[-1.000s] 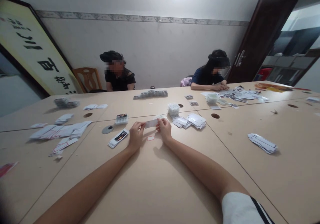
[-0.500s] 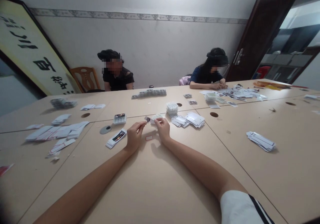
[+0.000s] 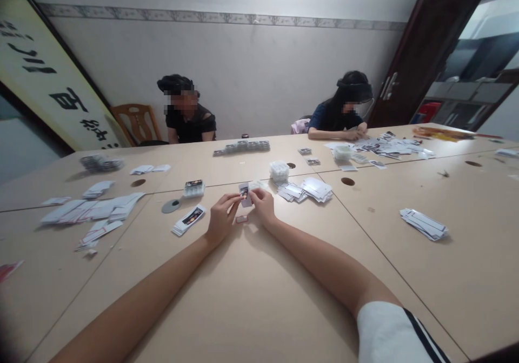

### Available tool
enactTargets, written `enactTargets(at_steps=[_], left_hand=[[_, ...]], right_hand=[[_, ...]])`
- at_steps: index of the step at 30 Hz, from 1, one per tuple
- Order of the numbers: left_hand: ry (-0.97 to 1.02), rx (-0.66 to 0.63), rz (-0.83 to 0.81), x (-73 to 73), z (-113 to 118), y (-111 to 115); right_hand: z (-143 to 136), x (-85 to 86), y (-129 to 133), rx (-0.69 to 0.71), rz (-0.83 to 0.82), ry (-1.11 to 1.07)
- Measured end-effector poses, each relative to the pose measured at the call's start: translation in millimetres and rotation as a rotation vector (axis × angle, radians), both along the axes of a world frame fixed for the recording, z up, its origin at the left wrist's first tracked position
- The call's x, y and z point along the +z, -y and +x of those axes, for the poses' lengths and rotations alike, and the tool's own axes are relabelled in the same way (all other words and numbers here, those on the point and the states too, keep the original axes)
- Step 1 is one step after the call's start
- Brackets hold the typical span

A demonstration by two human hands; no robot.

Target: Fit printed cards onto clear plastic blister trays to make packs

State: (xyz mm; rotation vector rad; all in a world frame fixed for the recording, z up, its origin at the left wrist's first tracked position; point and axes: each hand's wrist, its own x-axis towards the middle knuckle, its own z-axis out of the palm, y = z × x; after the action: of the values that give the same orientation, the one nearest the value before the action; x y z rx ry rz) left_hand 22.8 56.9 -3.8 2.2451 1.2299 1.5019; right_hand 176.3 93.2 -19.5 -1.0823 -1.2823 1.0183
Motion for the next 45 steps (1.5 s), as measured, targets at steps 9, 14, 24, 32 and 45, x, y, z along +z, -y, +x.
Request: enactTargets(at_steps=[9, 14, 24, 32, 45], left_hand=[[-0.024, -0.028, 0.013, -5.0, 0.6, -1.7], [-0.043, -0.033, 0.031, -5.4, 0.7, -0.9], [-0.071, -0.044, 0.072, -7.7, 0.8, -2.0], [-0.078, -0.054, 0.115, -9.5, 0.2, -3.6], [-0.018, -0.053, 0.042, -6.3, 1.8, -2.8]], right_hand=[[0.6, -2.8, -2.7, 0.006, -0.072, -0.027], [1.0, -2.5, -2.3, 0.013, -0.104, -0.038], [0.3, -4.6, -3.3, 0.003, -0.130, -0.055], [0.0, -3.8, -1.9, 0.002, -0.135, -0.033], [2.6, -8.6, -6.1, 0.012, -0.104, 0.006]])
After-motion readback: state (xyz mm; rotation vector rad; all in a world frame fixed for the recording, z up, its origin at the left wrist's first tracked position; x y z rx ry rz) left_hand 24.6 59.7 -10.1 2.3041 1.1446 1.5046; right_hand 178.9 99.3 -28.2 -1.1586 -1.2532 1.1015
